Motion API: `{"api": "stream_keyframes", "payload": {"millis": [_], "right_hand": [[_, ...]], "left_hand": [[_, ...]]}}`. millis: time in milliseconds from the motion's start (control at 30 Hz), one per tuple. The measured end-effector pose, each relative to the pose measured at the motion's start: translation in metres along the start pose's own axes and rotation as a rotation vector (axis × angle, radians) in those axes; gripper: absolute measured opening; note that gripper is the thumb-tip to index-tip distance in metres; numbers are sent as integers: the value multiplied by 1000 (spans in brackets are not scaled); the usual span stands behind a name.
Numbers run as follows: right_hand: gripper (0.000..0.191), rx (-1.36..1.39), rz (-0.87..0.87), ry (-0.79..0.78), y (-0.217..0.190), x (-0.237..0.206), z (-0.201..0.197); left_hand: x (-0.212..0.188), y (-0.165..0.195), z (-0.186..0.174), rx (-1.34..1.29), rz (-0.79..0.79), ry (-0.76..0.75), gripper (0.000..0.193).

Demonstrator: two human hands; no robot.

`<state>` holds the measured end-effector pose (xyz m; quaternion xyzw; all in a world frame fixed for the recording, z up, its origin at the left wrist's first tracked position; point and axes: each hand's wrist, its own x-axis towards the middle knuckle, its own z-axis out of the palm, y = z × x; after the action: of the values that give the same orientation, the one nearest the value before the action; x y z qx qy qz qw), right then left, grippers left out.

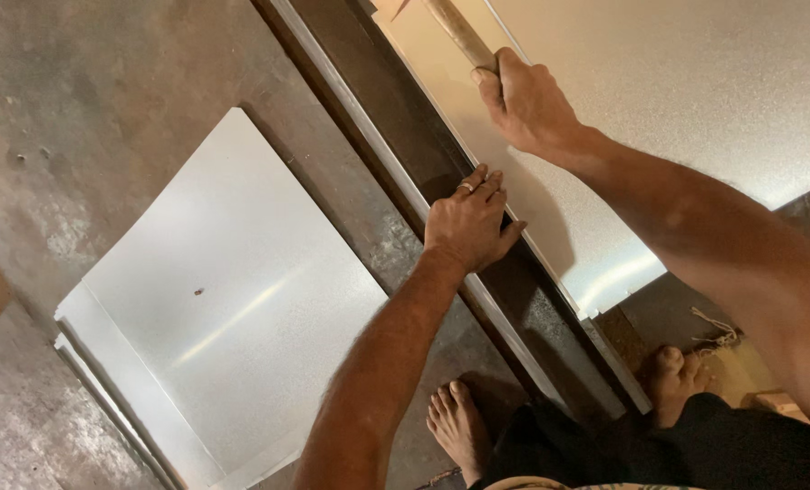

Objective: The person holds a thin metal sheet against a wooden form on a workbench and strikes it with a wooden mallet to bend and shape the sheet, repositioning the sheet and hammering along its edge, then sets the shaped sheet onto a stack of finished sheets.

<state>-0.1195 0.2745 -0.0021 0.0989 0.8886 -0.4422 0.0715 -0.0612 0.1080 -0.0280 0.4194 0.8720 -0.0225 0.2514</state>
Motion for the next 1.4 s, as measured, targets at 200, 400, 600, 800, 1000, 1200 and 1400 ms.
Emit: {"api": "stream_keyframes", "payload": {"millis": [200,400,600,800,1000,1200,1400], "right_hand": [[41,-46,-37,102,11,-24,-7],[38,-104,-11,4,36,-72,-5],[42,-210,129,-104,51,-111,-5],[41,-96,96,-2,72,-165,-9],[38,-144,146,-134,100,-221,-4],[44,-216,104,-97,117,-270,-9],[43,-241,168,-119,136,-311,-10]], "left_hand": [[-3,1,-2,-31,2,53,63],[-6,4,7,-28,23,99,62],[-7,8,8,4,22,90,60],[-35,44,2,51,128,66,62],[-86,118,47,74,370,-28,73],[-91,125,64,65,374,37,69],[-92,133,68,52,329,-20,63]]}}
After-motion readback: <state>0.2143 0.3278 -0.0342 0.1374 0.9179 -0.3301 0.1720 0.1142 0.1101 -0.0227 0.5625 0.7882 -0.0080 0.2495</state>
